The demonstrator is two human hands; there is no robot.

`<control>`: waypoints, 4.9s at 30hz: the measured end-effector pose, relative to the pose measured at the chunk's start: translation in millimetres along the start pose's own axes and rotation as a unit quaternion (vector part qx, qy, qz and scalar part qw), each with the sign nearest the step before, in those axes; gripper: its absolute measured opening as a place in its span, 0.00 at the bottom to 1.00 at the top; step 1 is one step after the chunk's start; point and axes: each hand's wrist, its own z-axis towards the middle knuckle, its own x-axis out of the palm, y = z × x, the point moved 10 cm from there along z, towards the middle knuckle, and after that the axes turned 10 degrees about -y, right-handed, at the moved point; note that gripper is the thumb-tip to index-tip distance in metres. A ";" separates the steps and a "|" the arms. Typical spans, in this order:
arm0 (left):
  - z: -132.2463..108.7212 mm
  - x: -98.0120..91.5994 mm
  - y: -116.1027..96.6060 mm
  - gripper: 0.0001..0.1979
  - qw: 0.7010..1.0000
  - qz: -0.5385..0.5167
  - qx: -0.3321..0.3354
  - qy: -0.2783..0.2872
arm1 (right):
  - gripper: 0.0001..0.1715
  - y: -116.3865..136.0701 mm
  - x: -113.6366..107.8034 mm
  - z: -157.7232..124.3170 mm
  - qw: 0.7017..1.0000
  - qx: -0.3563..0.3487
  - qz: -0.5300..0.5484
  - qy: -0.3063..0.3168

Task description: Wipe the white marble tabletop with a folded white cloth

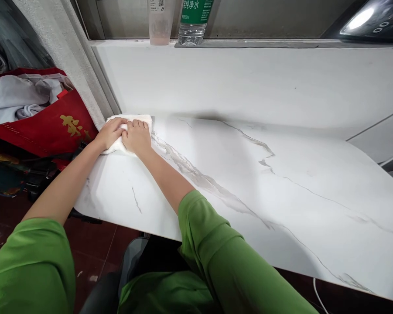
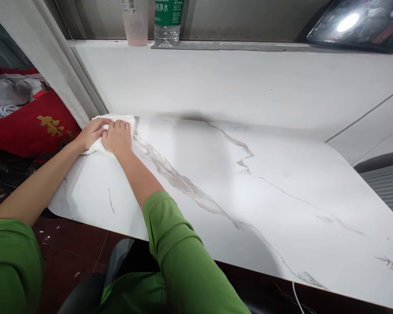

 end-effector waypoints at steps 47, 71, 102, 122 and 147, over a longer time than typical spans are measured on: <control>44.8 20.9 4.9 0.18 0.999 0.012 -0.029 -0.011 | 0.21 -43.6 17.2 40.1 0.997 0.010 0.046 -0.056; 31.9 22.6 -3.9 0.20 0.999 0.007 -0.015 -0.033 | 0.21 -43.9 2.0 22.3 0.998 -0.007 0.039 -0.044; -157.6 32.2 -204.0 0.22 0.997 0.060 0.037 0.016 | 0.29 -40.2 -135.3 -192.1 0.996 -0.084 -0.038 0.009; -104.3 51.0 -199.4 0.20 0.999 0.039 0.023 0.004 | 0.24 -76.1 -123.4 -148.4 0.997 -0.075 -0.026 -0.003; 22.1 106.6 -178.9 0.20 0.998 0.065 0.014 -0.003 | 0.25 -167.9 -93.8 -45.4 0.999 -0.044 -0.021 -0.017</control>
